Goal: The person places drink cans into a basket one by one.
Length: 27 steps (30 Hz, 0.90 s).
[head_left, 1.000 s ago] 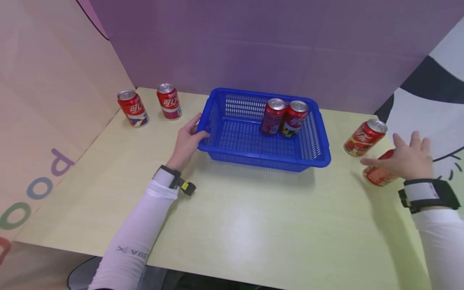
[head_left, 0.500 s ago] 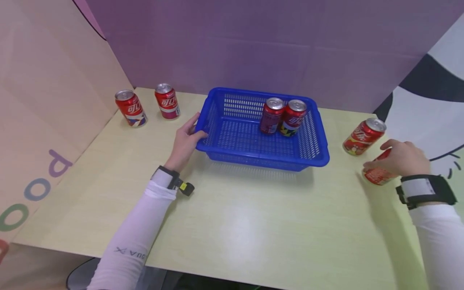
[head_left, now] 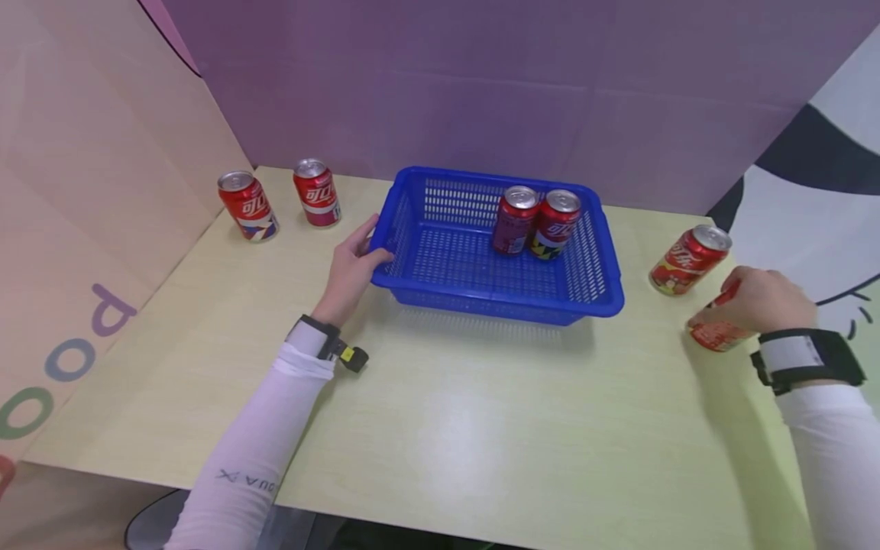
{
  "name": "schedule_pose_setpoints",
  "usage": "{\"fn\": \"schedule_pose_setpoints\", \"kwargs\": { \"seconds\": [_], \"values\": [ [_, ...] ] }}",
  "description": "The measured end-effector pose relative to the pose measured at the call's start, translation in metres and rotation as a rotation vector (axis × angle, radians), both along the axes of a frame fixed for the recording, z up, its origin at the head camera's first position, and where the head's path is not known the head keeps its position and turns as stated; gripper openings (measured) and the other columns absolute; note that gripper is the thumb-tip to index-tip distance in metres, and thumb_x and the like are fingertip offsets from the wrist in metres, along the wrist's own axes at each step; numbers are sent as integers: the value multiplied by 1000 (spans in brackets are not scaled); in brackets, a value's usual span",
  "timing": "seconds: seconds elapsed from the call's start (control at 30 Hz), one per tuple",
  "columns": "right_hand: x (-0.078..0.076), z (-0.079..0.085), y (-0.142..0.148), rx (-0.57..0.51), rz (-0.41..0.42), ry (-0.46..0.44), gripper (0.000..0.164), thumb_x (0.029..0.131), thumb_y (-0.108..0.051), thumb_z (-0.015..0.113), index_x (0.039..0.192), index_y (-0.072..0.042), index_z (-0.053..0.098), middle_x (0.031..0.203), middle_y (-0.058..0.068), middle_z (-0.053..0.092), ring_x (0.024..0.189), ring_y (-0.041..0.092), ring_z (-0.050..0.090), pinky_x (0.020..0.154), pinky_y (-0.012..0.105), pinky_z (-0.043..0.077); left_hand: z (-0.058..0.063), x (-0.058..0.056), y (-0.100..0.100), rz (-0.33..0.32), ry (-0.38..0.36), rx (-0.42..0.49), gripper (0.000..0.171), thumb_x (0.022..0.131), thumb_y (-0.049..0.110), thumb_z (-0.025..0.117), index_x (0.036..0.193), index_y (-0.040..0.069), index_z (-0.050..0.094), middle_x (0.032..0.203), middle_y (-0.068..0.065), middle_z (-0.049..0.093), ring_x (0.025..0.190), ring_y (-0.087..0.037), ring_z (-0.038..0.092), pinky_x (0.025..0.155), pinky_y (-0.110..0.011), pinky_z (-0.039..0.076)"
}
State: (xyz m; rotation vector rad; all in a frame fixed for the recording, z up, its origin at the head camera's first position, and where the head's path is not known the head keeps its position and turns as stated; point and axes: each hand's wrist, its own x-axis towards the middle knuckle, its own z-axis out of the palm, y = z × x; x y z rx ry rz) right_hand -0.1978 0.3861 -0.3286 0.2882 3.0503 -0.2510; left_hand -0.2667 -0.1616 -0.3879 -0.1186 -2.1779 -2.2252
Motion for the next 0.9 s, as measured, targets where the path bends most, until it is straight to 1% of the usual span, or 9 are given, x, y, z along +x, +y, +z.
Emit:
{"fn": "schedule_pose_setpoints", "kwargs": {
  "seconds": [0.1, 0.23, 0.47, 0.63, 0.77, 0.9],
  "values": [
    [0, 0, -1, -11, 11, 6, 74, 63, -52, 88, 95, 5, 53, 79, 20, 58, 71, 38, 54, 47, 40, 42, -1, 0, -1, 4, 1, -3, 68, 89, 2, 62, 152, 16, 39, 138, -15, 55, 122, -26, 55, 97, -37, 47],
    [0, -1, 1, -21, 26, 31, 71, 63, -49, 88, 94, 5, 54, 79, 20, 58, 71, 38, 54, 46, 39, 42, -3, -1, -1, 11, 2, 3, 69, 88, 1, 62, 152, 17, 40, 137, -15, 56, 120, -25, 57, 95, -37, 49],
    [-1, -4, 3, -35, 28, 104, 69, 59, -49, 91, 88, 6, 59, 74, 16, 60, 70, 35, 55, 45, 37, 41, -4, -3, 0, 14, 14, 21, 70, 88, 1, 62, 151, 18, 40, 137, -15, 55, 122, -25, 55, 96, -36, 48],
    [3, -2, -5, -51, 29, 134, 63, 63, -41, 91, 86, 8, 58, 70, 16, 58, 68, 35, 53, 44, 37, 40, -4, -3, 0, 12, 14, 25, 70, 87, 1, 62, 152, 16, 40, 138, -15, 55, 121, -24, 56, 96, -36, 48],
    [6, 6, -19, -46, 48, 165, 58, 65, -36, 90, 84, 8, 57, 68, 15, 57, 66, 34, 51, 44, 37, 39, -5, -3, 1, 8, 10, 34, 71, 86, 1, 63, 152, 14, 39, 137, -14, 55, 121, -23, 56, 96, -35, 48],
    [2, 25, -36, -47, 91, 212, 60, 64, -33, 91, 89, 10, 59, 73, 19, 60, 69, 37, 52, 44, 37, 41, -5, -3, 1, 12, 10, 34, 71, 86, 1, 63, 152, 15, 39, 138, -15, 55, 122, -24, 55, 97, -36, 47]
  ]
}}
